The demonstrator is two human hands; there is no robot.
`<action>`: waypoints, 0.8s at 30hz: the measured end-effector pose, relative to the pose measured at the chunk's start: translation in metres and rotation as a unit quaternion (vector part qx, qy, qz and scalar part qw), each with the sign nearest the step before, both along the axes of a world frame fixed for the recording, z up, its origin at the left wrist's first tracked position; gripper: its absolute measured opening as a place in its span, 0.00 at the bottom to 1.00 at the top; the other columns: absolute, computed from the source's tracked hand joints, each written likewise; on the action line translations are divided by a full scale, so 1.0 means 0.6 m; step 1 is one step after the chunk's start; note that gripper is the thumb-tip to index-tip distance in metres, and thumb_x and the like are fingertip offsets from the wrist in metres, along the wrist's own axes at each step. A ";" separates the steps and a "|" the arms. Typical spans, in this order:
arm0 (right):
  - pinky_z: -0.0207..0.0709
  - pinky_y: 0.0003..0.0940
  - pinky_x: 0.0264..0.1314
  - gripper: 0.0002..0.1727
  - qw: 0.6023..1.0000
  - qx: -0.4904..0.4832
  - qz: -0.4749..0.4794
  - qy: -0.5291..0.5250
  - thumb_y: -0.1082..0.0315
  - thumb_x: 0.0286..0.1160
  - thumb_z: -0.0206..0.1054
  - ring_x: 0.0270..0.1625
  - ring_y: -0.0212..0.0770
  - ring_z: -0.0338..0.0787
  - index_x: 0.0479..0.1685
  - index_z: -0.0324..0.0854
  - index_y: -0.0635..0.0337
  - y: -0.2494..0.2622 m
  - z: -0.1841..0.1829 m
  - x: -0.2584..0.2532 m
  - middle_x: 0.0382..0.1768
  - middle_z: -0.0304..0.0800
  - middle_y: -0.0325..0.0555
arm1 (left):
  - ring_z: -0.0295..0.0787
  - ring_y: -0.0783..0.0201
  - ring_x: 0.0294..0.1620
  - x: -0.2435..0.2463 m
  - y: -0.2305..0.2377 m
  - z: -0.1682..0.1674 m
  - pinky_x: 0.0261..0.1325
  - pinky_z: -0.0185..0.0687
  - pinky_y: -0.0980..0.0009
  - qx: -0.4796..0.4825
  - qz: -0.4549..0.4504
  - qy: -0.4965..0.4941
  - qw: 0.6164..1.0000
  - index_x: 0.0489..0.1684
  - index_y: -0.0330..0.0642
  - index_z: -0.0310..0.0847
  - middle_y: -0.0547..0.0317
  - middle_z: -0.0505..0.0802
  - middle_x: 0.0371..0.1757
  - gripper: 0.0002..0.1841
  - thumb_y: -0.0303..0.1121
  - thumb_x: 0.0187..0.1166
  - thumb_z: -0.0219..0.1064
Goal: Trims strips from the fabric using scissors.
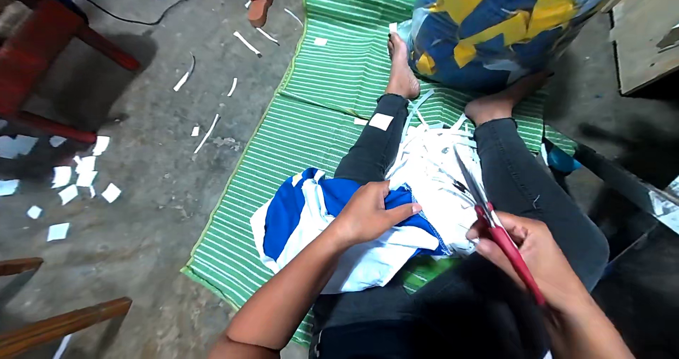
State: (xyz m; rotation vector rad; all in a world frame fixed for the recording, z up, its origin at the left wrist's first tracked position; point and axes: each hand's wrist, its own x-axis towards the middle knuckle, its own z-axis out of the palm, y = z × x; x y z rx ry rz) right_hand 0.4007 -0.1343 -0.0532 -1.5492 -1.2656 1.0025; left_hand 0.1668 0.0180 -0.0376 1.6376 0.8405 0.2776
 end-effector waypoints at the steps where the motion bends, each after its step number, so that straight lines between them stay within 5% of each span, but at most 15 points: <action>1: 0.68 0.10 0.24 0.32 0.999 -0.026 0.018 -0.016 0.27 0.61 0.72 0.23 0.10 0.75 0.39 0.86 0.48 -0.020 -0.003 0.011 0.24 0.82 0.17 | 0.88 0.76 0.32 -0.003 0.000 0.001 0.41 0.85 0.73 0.002 0.016 -0.004 1.000 0.43 0.40 0.87 0.64 0.92 0.30 0.08 0.36 0.78 0.74; 3: 0.69 0.10 0.28 0.40 0.996 -0.059 0.056 -0.030 0.20 0.59 0.66 0.28 0.10 0.76 0.44 0.84 0.50 -0.058 -0.010 0.029 0.30 0.84 0.19 | 0.89 0.75 0.31 -0.009 -0.003 0.001 0.39 0.86 0.73 0.007 0.043 -0.019 0.999 0.43 0.40 0.87 0.63 0.92 0.29 0.08 0.34 0.77 0.74; 8: 0.65 0.08 0.25 0.36 0.988 -0.113 0.106 0.002 0.23 0.58 0.70 0.25 0.09 0.72 0.43 0.85 0.49 -0.109 -0.020 0.044 0.28 0.81 0.19 | 0.90 0.73 0.30 -0.010 -0.014 0.004 0.36 0.87 0.72 0.047 0.099 -0.042 0.993 0.45 0.41 0.88 0.62 0.93 0.30 0.07 0.33 0.78 0.73; 24: 0.64 0.10 0.22 0.36 0.981 -0.103 0.162 0.025 0.22 0.58 0.70 0.23 0.11 0.73 0.39 0.87 0.48 -0.077 -0.026 0.035 0.23 0.81 0.20 | 0.90 0.74 0.30 -0.014 -0.030 0.001 0.37 0.87 0.73 0.040 0.143 -0.060 0.987 0.42 0.41 0.88 0.63 0.93 0.29 0.06 0.32 0.76 0.74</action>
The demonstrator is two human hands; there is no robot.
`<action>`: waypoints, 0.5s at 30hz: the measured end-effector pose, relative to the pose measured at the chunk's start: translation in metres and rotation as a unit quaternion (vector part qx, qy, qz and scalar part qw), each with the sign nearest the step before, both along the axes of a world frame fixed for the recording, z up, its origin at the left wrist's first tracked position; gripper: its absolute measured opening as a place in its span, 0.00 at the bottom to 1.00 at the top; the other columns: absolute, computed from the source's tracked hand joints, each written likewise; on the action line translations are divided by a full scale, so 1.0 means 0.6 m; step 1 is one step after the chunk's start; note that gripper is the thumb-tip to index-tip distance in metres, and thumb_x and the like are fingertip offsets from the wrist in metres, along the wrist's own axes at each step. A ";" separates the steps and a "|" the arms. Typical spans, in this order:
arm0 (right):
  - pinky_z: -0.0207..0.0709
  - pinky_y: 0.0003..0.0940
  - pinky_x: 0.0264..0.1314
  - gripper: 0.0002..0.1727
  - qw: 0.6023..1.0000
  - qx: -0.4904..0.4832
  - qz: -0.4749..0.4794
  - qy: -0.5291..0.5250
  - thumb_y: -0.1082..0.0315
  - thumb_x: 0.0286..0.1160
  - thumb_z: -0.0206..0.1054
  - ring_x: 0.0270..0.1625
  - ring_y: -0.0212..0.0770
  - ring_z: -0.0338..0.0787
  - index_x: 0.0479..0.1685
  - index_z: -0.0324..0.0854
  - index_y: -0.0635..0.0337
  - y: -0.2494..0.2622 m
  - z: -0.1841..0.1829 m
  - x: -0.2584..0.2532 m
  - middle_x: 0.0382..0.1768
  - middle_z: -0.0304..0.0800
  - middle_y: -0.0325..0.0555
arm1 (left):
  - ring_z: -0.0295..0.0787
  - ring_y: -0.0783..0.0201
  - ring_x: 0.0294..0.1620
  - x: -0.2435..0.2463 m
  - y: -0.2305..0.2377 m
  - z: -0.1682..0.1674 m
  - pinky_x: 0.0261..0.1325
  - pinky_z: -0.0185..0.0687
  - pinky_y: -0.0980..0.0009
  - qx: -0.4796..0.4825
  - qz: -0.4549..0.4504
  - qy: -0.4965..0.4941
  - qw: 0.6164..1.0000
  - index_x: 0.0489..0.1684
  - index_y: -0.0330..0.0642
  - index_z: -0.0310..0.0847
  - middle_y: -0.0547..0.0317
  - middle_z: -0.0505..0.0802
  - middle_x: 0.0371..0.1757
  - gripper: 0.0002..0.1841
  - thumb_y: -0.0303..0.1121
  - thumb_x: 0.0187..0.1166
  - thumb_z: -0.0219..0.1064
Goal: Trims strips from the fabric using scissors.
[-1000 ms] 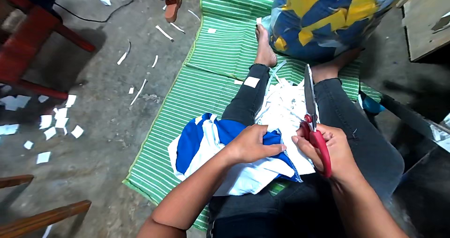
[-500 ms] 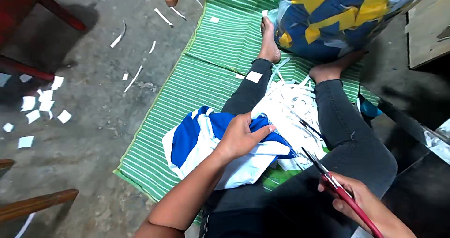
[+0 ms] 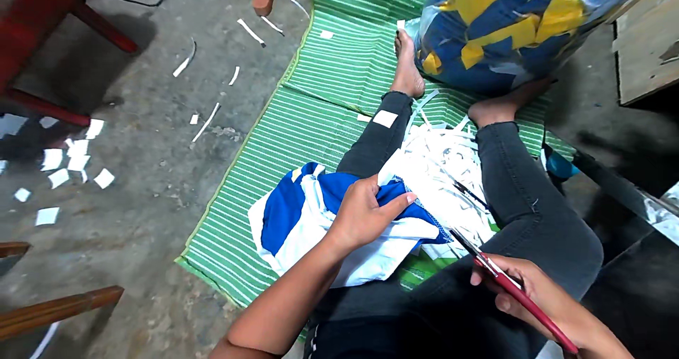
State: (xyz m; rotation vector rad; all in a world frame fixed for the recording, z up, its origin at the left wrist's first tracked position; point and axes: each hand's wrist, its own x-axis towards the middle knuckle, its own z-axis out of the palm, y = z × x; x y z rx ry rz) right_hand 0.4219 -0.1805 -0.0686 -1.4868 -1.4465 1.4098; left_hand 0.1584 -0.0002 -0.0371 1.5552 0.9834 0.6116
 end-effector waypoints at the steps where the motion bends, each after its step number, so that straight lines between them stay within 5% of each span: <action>1: 0.64 0.11 0.22 0.37 1.000 -0.001 0.002 -0.003 0.21 0.57 0.69 0.22 0.12 0.72 0.40 0.87 0.48 -0.001 0.000 0.000 0.23 0.80 0.20 | 0.90 0.75 0.30 0.001 -0.001 -0.001 0.37 0.87 0.73 0.003 0.002 0.001 1.000 0.42 0.42 0.89 0.63 0.93 0.29 0.06 0.33 0.76 0.74; 15: 0.65 0.12 0.22 0.35 1.000 -0.012 0.012 0.007 0.22 0.61 0.67 0.21 0.12 0.73 0.33 0.87 0.46 0.010 -0.004 -0.001 0.21 0.81 0.20 | 0.91 0.76 0.35 -0.004 -0.012 -0.008 0.44 0.90 0.75 -0.003 -0.017 -0.079 0.997 0.44 0.38 0.87 0.63 0.94 0.33 0.05 0.26 0.75 0.73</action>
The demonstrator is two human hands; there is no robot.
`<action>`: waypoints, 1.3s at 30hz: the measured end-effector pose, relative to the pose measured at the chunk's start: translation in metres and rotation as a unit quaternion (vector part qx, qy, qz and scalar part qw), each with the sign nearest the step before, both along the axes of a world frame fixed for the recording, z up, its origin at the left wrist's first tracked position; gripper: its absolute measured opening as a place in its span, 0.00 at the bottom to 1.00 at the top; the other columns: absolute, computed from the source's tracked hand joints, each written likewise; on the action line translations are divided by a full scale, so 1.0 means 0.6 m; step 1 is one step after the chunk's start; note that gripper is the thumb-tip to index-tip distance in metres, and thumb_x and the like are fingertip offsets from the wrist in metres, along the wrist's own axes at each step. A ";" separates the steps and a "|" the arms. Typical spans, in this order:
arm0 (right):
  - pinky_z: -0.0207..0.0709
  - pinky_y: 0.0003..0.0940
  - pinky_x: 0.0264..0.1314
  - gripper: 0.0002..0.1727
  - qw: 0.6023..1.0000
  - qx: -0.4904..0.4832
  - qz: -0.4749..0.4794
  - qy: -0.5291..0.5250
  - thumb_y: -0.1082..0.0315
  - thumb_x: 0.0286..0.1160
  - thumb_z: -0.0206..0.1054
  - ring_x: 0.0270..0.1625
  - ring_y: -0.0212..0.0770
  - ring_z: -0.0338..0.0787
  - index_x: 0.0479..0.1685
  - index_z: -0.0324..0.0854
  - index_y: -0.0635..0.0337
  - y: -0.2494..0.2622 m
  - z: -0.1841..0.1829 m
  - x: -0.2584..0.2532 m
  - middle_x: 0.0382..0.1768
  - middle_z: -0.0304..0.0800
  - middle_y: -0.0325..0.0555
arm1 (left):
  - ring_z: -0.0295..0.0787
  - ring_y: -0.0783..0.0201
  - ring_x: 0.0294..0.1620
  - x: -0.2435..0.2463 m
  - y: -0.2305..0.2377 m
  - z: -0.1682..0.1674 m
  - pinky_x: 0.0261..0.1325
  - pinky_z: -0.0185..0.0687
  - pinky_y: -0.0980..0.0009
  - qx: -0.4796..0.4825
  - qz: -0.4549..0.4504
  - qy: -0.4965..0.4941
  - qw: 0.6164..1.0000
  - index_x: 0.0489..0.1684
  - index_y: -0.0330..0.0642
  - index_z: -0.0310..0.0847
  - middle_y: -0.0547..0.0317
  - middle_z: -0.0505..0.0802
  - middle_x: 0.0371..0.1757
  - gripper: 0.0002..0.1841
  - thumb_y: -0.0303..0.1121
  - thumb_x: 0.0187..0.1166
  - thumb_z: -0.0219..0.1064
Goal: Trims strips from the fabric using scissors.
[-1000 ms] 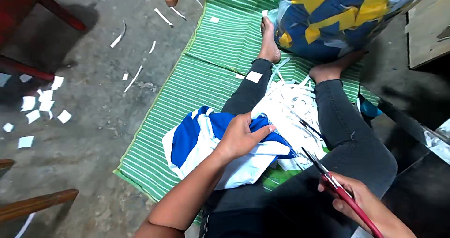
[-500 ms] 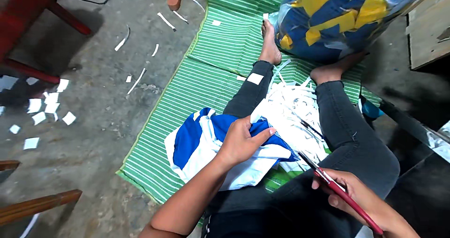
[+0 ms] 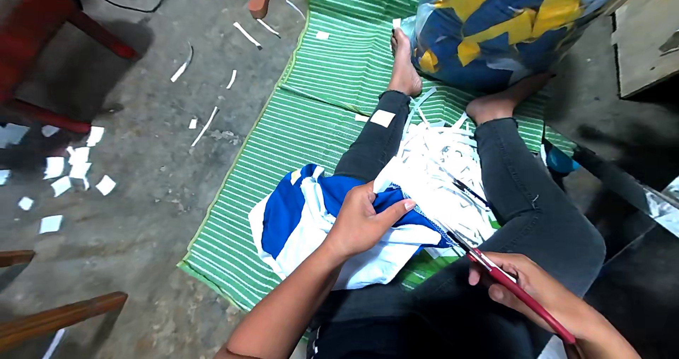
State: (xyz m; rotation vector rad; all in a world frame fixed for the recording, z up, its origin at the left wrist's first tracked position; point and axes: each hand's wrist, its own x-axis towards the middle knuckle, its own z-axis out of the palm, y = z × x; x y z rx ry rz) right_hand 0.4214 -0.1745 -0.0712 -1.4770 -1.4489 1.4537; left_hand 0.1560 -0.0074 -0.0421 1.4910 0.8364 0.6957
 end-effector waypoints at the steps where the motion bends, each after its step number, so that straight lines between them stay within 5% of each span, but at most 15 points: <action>1: 0.65 0.12 0.22 0.35 1.000 -0.001 0.010 0.010 0.22 0.61 0.67 0.21 0.12 0.73 0.34 0.88 0.47 0.000 0.000 0.000 0.21 0.80 0.20 | 0.91 0.76 0.35 0.001 -0.002 0.000 0.43 0.90 0.75 0.006 0.009 0.009 1.000 0.43 0.38 0.88 0.64 0.94 0.32 0.05 0.26 0.74 0.74; 13: 0.65 0.14 0.23 0.36 0.999 0.022 0.016 -0.025 0.21 0.64 0.64 0.21 0.14 0.73 0.33 0.87 0.48 -0.002 -0.004 -0.006 0.20 0.80 0.22 | 0.92 0.77 0.37 0.001 -0.009 0.000 0.46 0.90 0.75 0.027 0.013 0.002 1.000 0.41 0.38 0.88 0.64 0.95 0.34 0.04 0.26 0.74 0.74; 24: 0.56 0.14 0.15 0.35 0.992 0.054 -0.054 -0.104 0.22 0.59 0.68 0.14 0.11 0.65 0.15 0.78 0.46 -0.007 0.006 -0.016 0.11 0.69 0.19 | 0.91 0.77 0.35 -0.002 -0.010 0.003 0.45 0.90 0.76 0.020 0.005 0.022 1.000 0.41 0.39 0.88 0.65 0.94 0.32 0.04 0.28 0.76 0.73; 29: 0.61 0.16 0.17 0.37 0.989 0.069 -0.031 -0.127 0.21 0.63 0.64 0.17 0.14 0.69 0.20 0.81 0.48 -0.003 0.009 -0.016 0.13 0.73 0.22 | 0.91 0.77 0.37 -0.001 -0.010 0.000 0.48 0.90 0.74 0.036 -0.020 0.035 0.999 0.41 0.39 0.89 0.65 0.94 0.33 0.05 0.31 0.77 0.73; 36: 0.55 0.14 0.15 0.36 0.986 0.073 -0.050 -0.139 0.22 0.61 0.67 0.14 0.11 0.64 0.13 0.77 0.48 0.004 0.017 -0.021 0.10 0.68 0.20 | 0.91 0.78 0.39 -0.006 -0.010 0.000 0.51 0.89 0.74 0.036 -0.032 0.028 0.998 0.42 0.38 0.88 0.66 0.95 0.34 0.06 0.31 0.78 0.72; 39: 0.58 0.15 0.17 0.37 0.987 0.066 -0.032 -0.143 0.20 0.61 0.64 0.16 0.13 0.66 0.17 0.79 0.47 0.008 0.021 -0.020 0.12 0.70 0.21 | 0.90 0.79 0.43 -0.004 -0.012 -0.004 0.60 0.84 0.71 0.048 -0.055 0.030 0.997 0.42 0.39 0.89 0.67 0.95 0.36 0.07 0.33 0.78 0.72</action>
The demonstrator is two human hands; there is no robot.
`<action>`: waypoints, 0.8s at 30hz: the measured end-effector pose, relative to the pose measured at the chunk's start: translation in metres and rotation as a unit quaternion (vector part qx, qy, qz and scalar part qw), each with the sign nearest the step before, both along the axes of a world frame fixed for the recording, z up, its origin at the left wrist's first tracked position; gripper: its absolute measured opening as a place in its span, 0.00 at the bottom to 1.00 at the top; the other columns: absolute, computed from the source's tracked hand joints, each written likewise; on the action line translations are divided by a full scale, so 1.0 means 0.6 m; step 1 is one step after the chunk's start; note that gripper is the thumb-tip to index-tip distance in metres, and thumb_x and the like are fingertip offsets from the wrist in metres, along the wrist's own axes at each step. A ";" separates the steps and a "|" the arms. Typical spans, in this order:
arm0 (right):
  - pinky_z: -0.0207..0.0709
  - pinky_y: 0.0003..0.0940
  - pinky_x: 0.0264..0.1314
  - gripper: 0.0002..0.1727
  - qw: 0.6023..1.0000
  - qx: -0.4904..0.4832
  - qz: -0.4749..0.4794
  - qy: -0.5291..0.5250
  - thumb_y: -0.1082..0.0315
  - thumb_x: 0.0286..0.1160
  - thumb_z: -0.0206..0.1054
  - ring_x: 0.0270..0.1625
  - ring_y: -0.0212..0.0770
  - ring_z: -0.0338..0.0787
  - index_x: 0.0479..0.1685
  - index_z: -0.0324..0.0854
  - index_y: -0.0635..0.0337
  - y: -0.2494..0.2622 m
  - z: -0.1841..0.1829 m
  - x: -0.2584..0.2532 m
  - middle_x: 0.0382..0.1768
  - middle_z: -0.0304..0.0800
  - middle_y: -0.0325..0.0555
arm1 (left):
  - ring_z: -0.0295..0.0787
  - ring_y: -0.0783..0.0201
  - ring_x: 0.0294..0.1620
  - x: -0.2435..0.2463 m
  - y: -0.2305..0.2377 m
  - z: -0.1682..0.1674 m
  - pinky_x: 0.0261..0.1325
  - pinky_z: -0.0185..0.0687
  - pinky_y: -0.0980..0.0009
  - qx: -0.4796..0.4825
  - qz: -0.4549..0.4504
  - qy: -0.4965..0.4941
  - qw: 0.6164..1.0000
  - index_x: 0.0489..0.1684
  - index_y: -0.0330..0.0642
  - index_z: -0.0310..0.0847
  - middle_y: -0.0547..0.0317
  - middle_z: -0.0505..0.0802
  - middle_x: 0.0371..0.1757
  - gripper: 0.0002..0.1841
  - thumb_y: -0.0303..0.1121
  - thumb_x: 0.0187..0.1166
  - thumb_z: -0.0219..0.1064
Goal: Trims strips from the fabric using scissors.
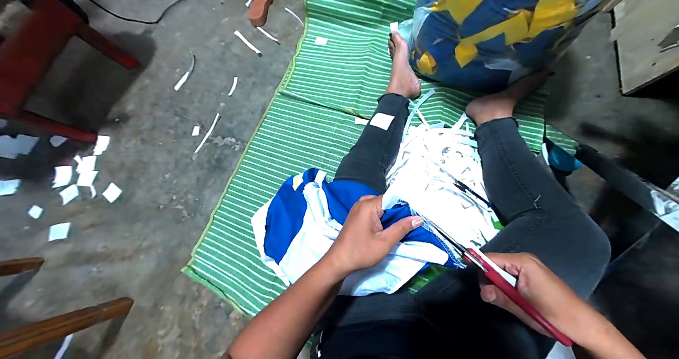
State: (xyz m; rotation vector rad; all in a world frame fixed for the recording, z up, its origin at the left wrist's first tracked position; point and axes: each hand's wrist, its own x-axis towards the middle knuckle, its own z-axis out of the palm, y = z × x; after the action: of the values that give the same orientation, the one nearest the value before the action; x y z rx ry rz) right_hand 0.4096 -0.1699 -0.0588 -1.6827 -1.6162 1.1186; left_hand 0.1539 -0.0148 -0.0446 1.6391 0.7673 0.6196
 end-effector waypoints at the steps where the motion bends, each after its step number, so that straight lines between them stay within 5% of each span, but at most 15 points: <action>1: 0.58 0.15 0.17 0.37 1.000 -0.002 0.005 0.003 0.20 0.62 0.64 0.16 0.13 0.66 0.18 0.79 0.47 0.002 0.001 -0.001 0.12 0.70 0.21 | 0.90 0.80 0.43 0.001 -0.001 -0.001 0.63 0.83 0.70 0.002 -0.001 0.001 1.000 0.42 0.39 0.89 0.68 0.95 0.36 0.07 0.33 0.78 0.71; 24: 0.60 0.14 0.13 0.33 0.990 -0.055 0.040 0.123 0.24 0.66 0.66 0.13 0.13 0.69 0.16 0.78 0.44 0.022 0.005 -0.010 0.11 0.71 0.20 | 0.86 0.84 0.51 -0.009 0.013 -0.010 0.79 0.66 0.64 0.096 -0.099 -0.023 0.990 0.46 0.34 0.89 0.65 0.95 0.42 0.12 0.36 0.81 0.69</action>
State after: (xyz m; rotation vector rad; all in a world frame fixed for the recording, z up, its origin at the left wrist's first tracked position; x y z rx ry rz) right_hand 0.4037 -0.1570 -0.0558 -1.4893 -1.5004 1.4182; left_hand 0.1488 -0.0069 -0.0509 1.8437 0.5153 0.6015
